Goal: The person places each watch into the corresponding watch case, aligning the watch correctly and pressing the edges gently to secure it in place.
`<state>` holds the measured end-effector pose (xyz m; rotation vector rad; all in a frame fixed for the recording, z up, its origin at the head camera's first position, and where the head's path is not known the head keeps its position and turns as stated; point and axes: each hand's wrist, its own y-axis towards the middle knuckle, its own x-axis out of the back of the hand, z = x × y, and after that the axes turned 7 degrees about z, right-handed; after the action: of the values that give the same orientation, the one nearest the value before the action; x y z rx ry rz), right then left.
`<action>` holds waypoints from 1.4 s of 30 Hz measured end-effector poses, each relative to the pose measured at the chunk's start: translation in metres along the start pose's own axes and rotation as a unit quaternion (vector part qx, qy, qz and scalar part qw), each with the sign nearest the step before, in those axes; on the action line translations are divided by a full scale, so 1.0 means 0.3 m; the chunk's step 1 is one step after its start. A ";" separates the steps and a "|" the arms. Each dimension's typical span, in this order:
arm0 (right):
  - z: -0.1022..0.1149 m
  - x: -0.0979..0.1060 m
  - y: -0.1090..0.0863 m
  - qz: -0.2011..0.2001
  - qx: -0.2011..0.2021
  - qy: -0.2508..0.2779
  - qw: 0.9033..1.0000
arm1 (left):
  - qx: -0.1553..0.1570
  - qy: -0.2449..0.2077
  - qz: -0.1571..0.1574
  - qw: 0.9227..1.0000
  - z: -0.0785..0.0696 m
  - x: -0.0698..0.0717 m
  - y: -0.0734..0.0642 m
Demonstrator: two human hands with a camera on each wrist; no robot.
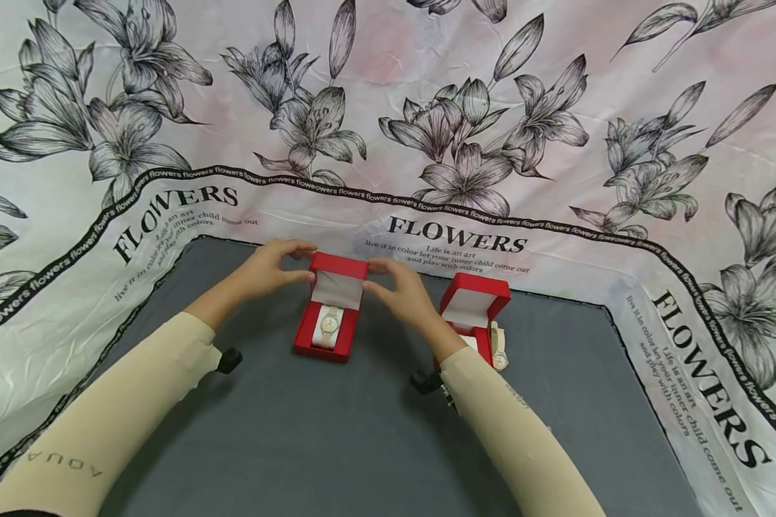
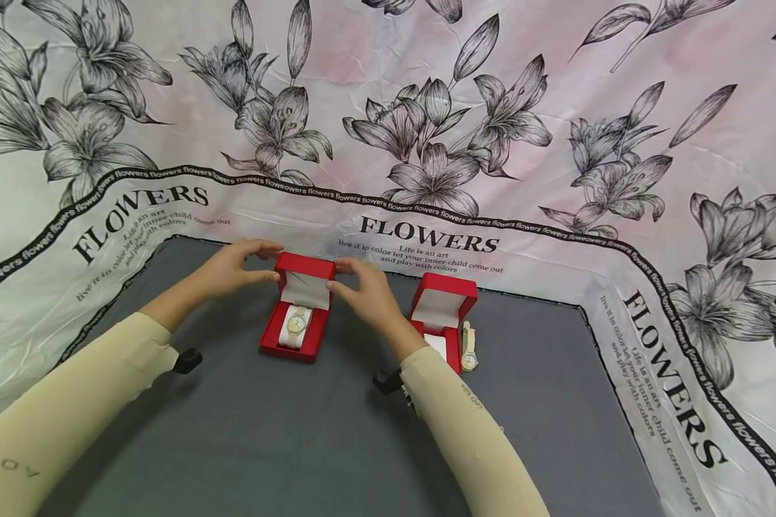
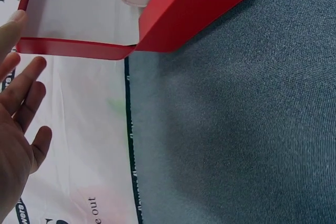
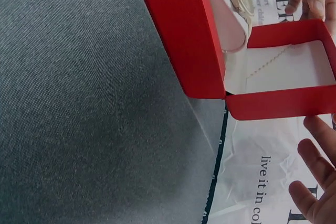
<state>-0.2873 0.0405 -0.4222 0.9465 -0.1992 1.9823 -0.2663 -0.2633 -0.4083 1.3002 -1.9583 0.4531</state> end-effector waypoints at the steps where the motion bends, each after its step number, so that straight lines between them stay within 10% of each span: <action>1: -0.001 -0.004 -0.001 0.002 0.001 0.001 1.000 | 0.002 -0.003 0.002 1.000 0.000 -0.004 -0.001; 20: 0.005 0.008 0.000 0.030 -0.081 0.056 0.995 | 0.057 -0.080 -0.007 0.995 -0.014 -0.016 -0.011; 42: 0.027 -0.007 -0.044 0.026 -0.064 0.033 0.997 | 0.087 -0.100 0.007 0.991 -0.017 -0.029 -0.057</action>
<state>-0.2718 0.0431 -0.4209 0.8006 -0.3118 2.0188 -0.2472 -0.2617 -0.4130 1.4915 -2.1316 0.5277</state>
